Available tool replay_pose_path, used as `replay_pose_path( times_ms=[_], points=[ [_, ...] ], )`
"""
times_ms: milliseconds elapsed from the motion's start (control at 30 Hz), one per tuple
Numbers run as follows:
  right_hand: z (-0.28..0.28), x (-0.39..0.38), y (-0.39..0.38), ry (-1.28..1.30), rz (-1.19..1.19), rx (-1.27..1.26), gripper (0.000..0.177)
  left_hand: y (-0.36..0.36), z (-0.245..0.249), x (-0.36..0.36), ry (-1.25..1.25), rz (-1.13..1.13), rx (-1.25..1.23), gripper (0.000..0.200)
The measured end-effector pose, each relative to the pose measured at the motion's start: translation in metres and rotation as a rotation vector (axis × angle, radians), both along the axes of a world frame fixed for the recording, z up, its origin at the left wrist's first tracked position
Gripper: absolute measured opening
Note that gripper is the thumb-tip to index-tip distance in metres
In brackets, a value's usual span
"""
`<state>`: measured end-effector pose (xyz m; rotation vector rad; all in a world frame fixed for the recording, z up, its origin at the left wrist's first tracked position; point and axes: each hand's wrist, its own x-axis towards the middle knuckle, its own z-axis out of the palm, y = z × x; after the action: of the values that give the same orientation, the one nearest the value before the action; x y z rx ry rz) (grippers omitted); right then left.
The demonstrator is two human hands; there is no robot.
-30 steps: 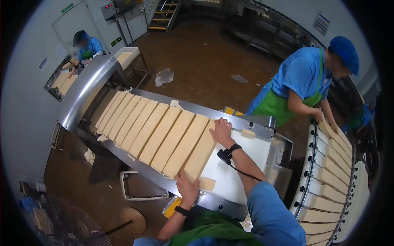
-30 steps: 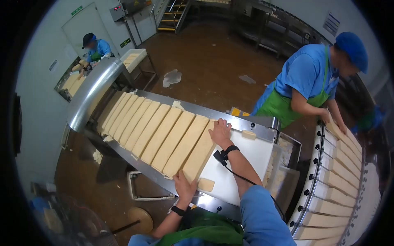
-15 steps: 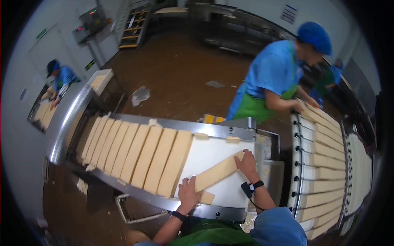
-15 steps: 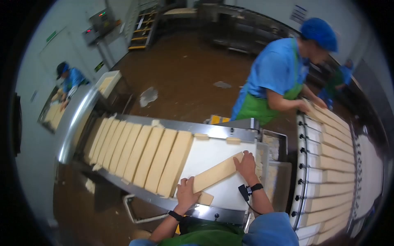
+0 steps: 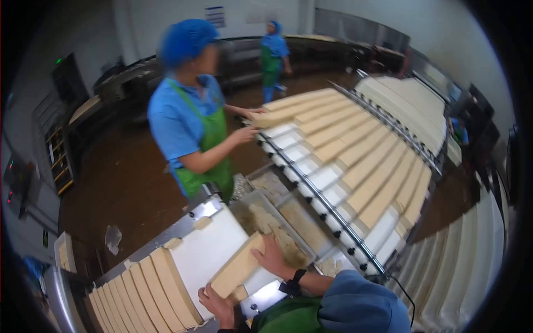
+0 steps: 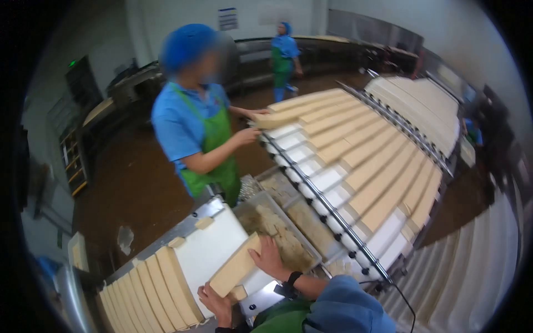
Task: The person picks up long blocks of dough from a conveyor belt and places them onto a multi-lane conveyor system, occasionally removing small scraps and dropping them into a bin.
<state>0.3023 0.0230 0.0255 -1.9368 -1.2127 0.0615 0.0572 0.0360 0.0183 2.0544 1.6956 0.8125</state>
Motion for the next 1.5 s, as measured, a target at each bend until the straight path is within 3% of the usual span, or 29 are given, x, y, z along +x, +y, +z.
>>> replay_pose_path(
  times_ms=[100,200,300,400,433,533,600,733,867,967,1067,1167,1267,1500],
  points=[
    [0.017,0.039,-0.056,-0.101,-0.213,0.143,0.056,-0.012,0.019,0.046,-0.114,-0.195,0.124,0.063],
    [0.051,0.098,-0.121,-0.006,-0.426,0.217,0.053,-0.036,0.044,0.117,-0.182,-0.375,0.183,0.066],
    [0.053,0.163,-0.193,-0.063,-0.649,0.290,0.045,-0.071,0.080,0.184,-0.054,-0.602,0.189,0.071],
    [0.044,0.229,-0.262,-0.027,-0.840,0.310,0.038,-0.120,0.124,0.238,0.018,-0.857,0.065,0.073],
    [0.064,0.240,-0.281,0.074,-0.849,0.283,0.038,-0.135,0.132,0.251,0.001,-0.934,0.010,0.074],
    [0.051,0.290,-0.328,-0.038,-0.884,0.308,0.038,-0.169,0.141,0.282,-0.055,-1.143,-0.183,0.075],
    [0.039,0.316,-0.347,-0.067,-0.833,0.069,0.039,-0.182,0.138,0.299,-0.089,-1.256,-0.344,0.074],
    [0.035,0.347,-0.351,-0.167,-0.730,-0.554,0.041,-0.194,0.124,0.331,-0.071,-1.250,-0.474,0.066],
    [0.048,0.339,-0.340,-0.224,-0.951,-0.534,0.045,-0.201,0.102,0.359,-0.068,-1.190,-0.456,0.061],
    [0.043,0.313,-0.345,-0.321,-0.921,-0.374,0.052,-0.212,0.087,0.372,-0.145,-1.153,-0.430,0.060],
    [0.036,0.275,-0.351,-0.197,-0.707,-0.156,0.057,-0.211,0.083,0.375,-0.184,-1.167,-0.459,0.059],
    [0.031,0.233,-0.351,0.107,-0.377,0.041,0.058,-0.207,0.082,0.372,-0.237,-1.260,-0.447,0.059],
    [0.064,0.197,-0.348,0.075,-0.201,-0.138,0.059,-0.202,0.076,0.374,-0.284,-1.350,-0.383,0.063],
    [0.068,0.205,-0.349,0.045,-0.163,-0.161,0.058,-0.196,0.065,0.372,-0.344,-1.365,-0.422,0.068]
  ],
)
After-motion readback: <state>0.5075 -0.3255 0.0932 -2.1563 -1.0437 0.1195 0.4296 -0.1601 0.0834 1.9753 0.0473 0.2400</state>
